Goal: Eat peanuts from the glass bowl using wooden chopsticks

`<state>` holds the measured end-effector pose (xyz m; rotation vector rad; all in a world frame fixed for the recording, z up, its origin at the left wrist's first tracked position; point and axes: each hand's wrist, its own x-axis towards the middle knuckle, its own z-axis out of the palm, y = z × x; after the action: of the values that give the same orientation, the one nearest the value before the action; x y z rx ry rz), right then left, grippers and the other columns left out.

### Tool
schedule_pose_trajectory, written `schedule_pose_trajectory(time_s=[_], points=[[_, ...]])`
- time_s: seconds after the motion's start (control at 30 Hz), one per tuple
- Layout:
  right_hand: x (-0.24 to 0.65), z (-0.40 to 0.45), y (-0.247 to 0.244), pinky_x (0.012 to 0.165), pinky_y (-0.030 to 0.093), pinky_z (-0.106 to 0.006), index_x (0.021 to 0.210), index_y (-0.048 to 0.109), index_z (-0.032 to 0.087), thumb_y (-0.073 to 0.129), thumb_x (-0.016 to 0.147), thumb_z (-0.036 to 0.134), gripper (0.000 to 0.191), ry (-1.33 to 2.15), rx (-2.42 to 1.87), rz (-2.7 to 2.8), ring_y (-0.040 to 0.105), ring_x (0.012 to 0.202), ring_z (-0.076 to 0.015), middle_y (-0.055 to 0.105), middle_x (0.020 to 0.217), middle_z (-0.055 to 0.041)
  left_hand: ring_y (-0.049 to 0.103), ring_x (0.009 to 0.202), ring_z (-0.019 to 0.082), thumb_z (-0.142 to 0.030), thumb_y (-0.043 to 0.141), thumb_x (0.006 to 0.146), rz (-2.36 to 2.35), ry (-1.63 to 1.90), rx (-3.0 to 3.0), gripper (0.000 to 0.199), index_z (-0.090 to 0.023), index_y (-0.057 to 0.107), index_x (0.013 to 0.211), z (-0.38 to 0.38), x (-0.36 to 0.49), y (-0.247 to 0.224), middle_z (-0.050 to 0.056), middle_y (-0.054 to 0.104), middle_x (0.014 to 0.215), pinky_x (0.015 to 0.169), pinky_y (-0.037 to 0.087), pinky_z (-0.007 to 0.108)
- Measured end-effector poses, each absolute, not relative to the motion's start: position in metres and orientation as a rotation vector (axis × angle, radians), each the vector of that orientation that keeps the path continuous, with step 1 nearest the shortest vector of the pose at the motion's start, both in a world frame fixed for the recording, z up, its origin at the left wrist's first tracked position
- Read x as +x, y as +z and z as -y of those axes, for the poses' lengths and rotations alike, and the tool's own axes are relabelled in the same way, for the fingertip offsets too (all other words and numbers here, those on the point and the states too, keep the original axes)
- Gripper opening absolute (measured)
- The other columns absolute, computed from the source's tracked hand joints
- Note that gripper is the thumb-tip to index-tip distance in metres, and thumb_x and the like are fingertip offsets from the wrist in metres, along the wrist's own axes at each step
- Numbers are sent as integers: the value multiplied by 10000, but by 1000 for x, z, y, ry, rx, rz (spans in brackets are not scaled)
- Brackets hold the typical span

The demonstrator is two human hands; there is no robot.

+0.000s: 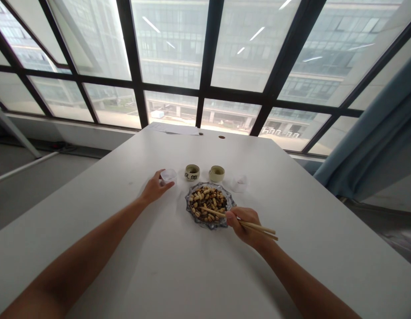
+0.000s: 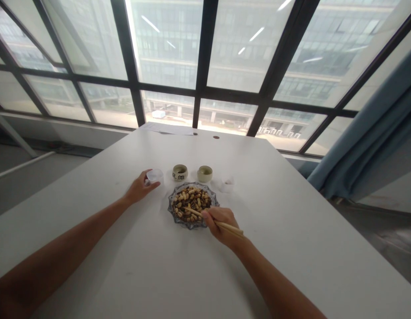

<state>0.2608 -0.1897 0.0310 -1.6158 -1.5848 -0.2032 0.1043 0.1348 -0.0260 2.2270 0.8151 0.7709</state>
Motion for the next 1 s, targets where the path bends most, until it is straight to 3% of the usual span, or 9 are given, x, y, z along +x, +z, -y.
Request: schedule_pose_trajectory(time_s=[0.3, 0.47, 0.67, 1.0], points=[[273, 182, 19, 409, 443, -241, 626, 559, 210, 472, 942, 578, 493, 60, -1516, 920, 521, 379, -125, 566, 431, 6, 666, 972, 259, -580, 673, 726, -803, 791, 2232, 816, -143, 444, 1376, -134, 105, -27, 129, 680, 1097, 860, 527, 383], [286, 171, 2, 340, 418, -242, 653, 551, 204, 574, 830, 676, 505, 219, -1341, 608, 490, 339, -125, 552, 420, 18, 627, 1093, 266, -438, 725, 696, -723, 964, 2241, 712, -172, 476, 1307, -133, 108, -27, 133, 628, 1250, 943, 506, 407], [293, 165, -7, 327, 412, -232, 661, 550, 194, 623, 776, 694, 518, 260, -1265, 487, 493, 332, -118, 563, 433, 14, 554, 1241, 252, -284, 686, 721, -516, 1086, 2340, 603, -199, 474, 1279, -131, 110, -25, 116, 576, 1358, 1050, 448, 421], [292, 165, -7, 348, 431, -239, 677, 552, 194, 608, 787, 696, 516, 183, -1267, 514, 509, 344, -122, 570, 447, 17, 501, 1323, 249, -208, 668, 747, -493, 1034, 2514, 573, -225, 466, 1283, -124, 107, -21, 107, 511, 1454, 1104, 397, 448]])
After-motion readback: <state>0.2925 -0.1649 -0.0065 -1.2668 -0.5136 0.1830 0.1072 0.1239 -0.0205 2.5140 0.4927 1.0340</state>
